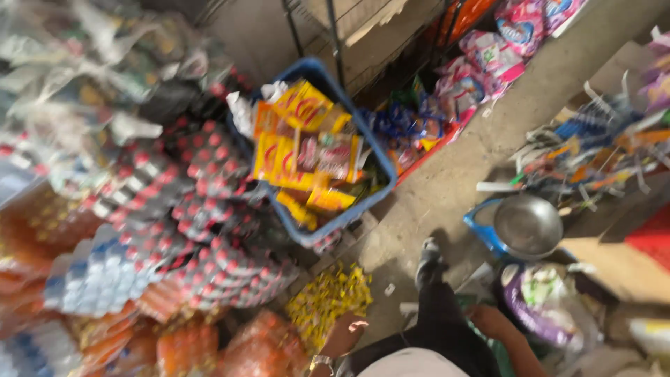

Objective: Organizing and stocking various food packets and sachets on store shelves.

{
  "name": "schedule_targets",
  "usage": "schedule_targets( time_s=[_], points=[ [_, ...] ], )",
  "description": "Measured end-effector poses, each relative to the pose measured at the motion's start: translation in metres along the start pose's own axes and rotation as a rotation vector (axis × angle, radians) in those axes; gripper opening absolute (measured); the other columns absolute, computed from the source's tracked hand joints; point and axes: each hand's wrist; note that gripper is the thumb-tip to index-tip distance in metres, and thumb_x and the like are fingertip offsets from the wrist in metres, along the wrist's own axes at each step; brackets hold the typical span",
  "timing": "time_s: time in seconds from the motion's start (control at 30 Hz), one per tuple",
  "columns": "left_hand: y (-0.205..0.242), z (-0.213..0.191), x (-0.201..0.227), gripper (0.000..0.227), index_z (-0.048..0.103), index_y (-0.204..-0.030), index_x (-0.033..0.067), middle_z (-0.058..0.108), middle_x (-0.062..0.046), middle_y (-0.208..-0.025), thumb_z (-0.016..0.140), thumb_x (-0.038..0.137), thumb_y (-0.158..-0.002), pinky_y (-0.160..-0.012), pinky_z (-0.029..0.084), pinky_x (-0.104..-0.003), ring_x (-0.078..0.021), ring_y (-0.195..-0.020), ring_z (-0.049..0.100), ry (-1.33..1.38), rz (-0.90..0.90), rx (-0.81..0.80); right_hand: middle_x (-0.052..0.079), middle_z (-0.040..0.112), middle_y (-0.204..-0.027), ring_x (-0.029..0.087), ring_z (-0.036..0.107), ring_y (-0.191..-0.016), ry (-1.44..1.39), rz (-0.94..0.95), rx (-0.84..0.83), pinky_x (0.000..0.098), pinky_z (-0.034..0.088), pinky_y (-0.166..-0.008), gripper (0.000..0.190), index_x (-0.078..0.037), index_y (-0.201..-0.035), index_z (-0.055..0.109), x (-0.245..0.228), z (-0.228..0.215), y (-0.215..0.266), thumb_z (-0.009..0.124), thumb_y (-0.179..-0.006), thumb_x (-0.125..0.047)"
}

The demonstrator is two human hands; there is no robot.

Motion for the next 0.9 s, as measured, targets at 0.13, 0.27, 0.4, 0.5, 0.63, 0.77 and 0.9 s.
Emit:
schedule_targets(
  time_s=[0.13, 0.27, 0.4, 0.5, 0.63, 0.77, 0.9],
  points=[
    [-0.153, -0.016, 0.094, 0.021, 0.078, -0.109, 0.0101, 0.078, -0.008, -0.104, 0.065, 0.017, -0.094, -0.086, 0.057, -0.036, -0.0197, -0.098, 0.073, 0.201, 0.347, 0.207, 0.015, 0.077, -0.102, 0.031, 0.074, -0.101, 0.039, 0.236, -0.185, 0.0426, 0.058, -0.094, 0.031, -0.019, -0.109, 0.075, 0.069, -0.083, -0.036, 0.063, -0.081, -0.023],
    [-0.229, -0.062, 0.281, 0.024, 0.078, -0.111, 0.0134, 0.078, -0.006, -0.099, 0.064, 0.018, -0.092, -0.077, 0.058, -0.034, -0.0199, -0.088, 0.073, 0.441, 0.253, 0.239, 0.015, 0.077, -0.106, 0.036, 0.071, -0.100, -0.039, -0.004, -0.098, 0.0440, 0.057, -0.091, 0.024, -0.014, -0.107, 0.074, 0.101, -0.200, -0.070, 0.062, -0.089, -0.026],
    [-0.260, -0.085, 0.344, 0.017, 0.078, -0.109, 0.0140, 0.074, -0.006, -0.100, 0.071, 0.015, -0.094, -0.080, 0.057, -0.034, -0.0196, -0.091, 0.071, 0.231, 0.349, 0.377, 0.008, 0.074, -0.118, 0.030, 0.069, -0.112, 0.167, 0.281, -0.171, 0.0507, 0.045, -0.101, 0.031, -0.023, -0.116, 0.074, 0.076, -0.286, -0.111, 0.066, -0.087, -0.027],
    [-0.291, -0.122, 0.377, 0.019, 0.078, -0.110, 0.0137, 0.075, -0.005, -0.099, 0.070, 0.011, -0.093, -0.082, 0.058, -0.034, -0.0189, -0.093, 0.073, 0.255, 0.412, 0.418, 0.009, 0.074, -0.117, 0.031, 0.069, -0.112, 0.131, 0.310, -0.141, 0.0422, 0.056, -0.095, 0.031, -0.021, -0.118, 0.072, 0.068, -0.348, -0.176, 0.064, -0.089, -0.029],
    [-0.341, -0.209, 0.429, 0.022, 0.070, -0.110, 0.0074, 0.072, -0.010, -0.112, 0.069, 0.003, -0.088, -0.087, 0.058, -0.035, -0.0240, -0.104, 0.071, 0.340, 0.648, 0.674, 0.013, 0.076, -0.107, 0.030, 0.072, -0.104, -0.032, 0.162, -0.071, 0.0402, 0.057, -0.091, 0.035, -0.019, -0.119, 0.073, 0.055, -0.412, -0.256, 0.072, -0.085, -0.027],
    [-0.359, -0.338, 0.561, 0.018, 0.068, -0.109, 0.0019, 0.070, -0.013, -0.116, 0.071, 0.003, -0.091, -0.094, 0.053, -0.035, -0.0266, -0.108, 0.066, 0.168, 0.739, 0.945, 0.014, 0.076, -0.103, 0.029, 0.073, -0.101, -0.074, 0.089, -0.038, 0.0399, 0.058, -0.090, 0.039, -0.019, -0.120, 0.073, 0.050, -0.462, -0.327, 0.078, -0.082, -0.026],
    [-0.390, -0.431, 0.665, 0.043, 0.059, -0.130, 0.0047, 0.058, -0.019, -0.135, 0.075, 0.008, -0.090, -0.106, 0.045, -0.043, -0.0363, -0.125, 0.053, 0.005, 0.881, 1.151, 0.011, 0.079, -0.104, 0.025, 0.075, -0.101, 0.091, 0.113, -0.039, 0.0379, 0.057, -0.091, 0.039, -0.019, -0.116, 0.076, 0.096, -0.505, -0.404, 0.083, -0.078, -0.026]
  ],
)
Point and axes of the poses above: each hand's wrist, its own y-axis away from the middle knuckle, its own z-axis out of the palm, x = y × z
